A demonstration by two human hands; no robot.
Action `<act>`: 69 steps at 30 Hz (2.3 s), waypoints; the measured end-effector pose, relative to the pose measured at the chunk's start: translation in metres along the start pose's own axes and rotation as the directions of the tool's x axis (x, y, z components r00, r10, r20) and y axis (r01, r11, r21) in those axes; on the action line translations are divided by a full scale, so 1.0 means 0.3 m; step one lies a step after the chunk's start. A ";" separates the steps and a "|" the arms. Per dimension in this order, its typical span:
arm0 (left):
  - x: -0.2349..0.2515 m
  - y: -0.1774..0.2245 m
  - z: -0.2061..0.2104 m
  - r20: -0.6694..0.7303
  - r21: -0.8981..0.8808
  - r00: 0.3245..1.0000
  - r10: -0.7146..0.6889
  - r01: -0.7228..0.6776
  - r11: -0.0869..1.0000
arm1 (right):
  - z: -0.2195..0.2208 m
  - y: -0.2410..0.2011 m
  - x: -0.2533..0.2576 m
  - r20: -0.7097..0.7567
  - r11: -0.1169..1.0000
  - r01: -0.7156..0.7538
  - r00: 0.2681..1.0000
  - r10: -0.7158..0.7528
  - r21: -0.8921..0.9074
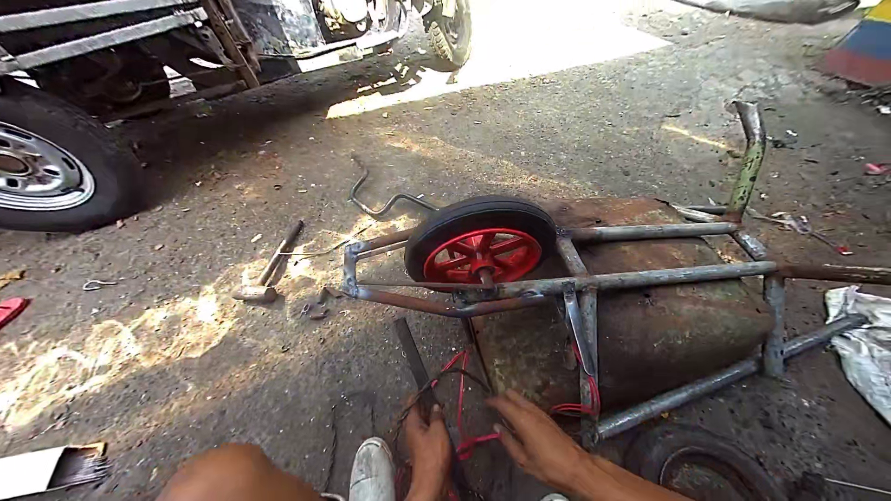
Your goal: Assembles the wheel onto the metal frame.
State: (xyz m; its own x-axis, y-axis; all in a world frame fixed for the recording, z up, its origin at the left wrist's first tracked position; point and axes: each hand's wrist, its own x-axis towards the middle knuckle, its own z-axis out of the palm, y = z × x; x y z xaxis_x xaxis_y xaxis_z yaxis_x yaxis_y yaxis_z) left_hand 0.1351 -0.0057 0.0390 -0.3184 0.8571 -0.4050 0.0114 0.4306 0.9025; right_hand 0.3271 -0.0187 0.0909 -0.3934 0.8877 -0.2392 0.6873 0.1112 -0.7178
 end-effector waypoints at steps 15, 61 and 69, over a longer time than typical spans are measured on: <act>0.092 -0.008 0.004 -0.064 -0.396 0.969 -0.239 0.195 0.897 | 0.186 -0.047 0.129 0.157 0.981 -0.159 0.972 0.175 -0.107; 0.165 0.446 -0.039 0.693 0.664 0.424 0.583 -0.690 -0.287 | -0.299 0.199 -0.315 -0.501 0.973 0.116 0.842 -0.202 -0.198; 0.313 0.388 0.018 0.650 0.701 0.305 0.696 -0.595 -0.394 | -0.234 0.211 -0.116 -0.460 0.849 0.160 0.782 -0.421 -0.504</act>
State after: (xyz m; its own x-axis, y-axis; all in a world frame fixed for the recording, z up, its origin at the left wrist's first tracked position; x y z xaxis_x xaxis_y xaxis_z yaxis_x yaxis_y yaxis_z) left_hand 0.1117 0.1264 0.1053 0.5272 0.7448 0.4092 0.8491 -0.4814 -0.2176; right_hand 0.4271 -0.0111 0.0995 -0.3161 0.8529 0.4155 0.8279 0.4619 -0.3182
